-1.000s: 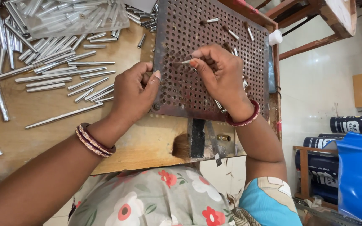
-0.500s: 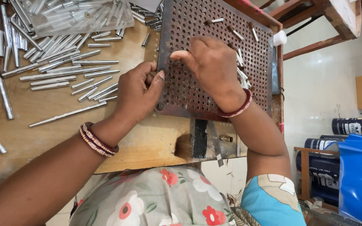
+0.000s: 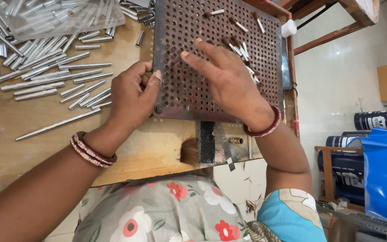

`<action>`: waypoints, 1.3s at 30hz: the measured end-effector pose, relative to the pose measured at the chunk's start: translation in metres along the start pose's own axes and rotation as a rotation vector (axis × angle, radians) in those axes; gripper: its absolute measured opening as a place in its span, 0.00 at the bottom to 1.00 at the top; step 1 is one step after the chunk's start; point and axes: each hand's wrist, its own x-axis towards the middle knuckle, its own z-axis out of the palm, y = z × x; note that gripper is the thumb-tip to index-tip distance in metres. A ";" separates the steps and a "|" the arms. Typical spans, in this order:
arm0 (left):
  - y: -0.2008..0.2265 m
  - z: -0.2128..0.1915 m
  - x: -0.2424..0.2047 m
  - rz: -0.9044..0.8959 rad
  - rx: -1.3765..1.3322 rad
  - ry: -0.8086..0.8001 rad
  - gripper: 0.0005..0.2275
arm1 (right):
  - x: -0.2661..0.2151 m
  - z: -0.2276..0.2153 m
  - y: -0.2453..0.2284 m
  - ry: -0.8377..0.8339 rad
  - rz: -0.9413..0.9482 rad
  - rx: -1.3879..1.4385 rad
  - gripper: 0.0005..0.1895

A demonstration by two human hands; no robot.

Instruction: The person inserts small metal pins into the holes of a perforated metal plate. They pick up pins from a pile on the table and place them into the holes one by one.

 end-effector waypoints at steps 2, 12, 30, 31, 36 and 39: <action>-0.002 0.001 -0.001 0.001 0.002 -0.003 0.06 | 0.000 0.005 -0.004 -0.027 -0.029 -0.082 0.28; 0.001 0.000 -0.001 -0.016 -0.015 -0.029 0.06 | -0.073 -0.043 -0.010 0.035 0.373 0.012 0.06; 0.005 0.000 -0.003 -0.056 -0.061 -0.044 0.06 | -0.082 0.009 -0.011 0.151 0.351 0.038 0.07; 0.005 0.000 -0.002 -0.057 -0.061 -0.040 0.06 | -0.078 0.007 -0.010 0.149 0.348 0.040 0.07; 0.004 0.000 -0.001 -0.042 -0.011 -0.026 0.06 | -0.062 -0.009 -0.008 0.012 0.304 0.024 0.05; 0.001 0.001 -0.001 -0.059 -0.037 -0.014 0.07 | -0.052 -0.012 -0.005 0.003 0.311 0.068 0.06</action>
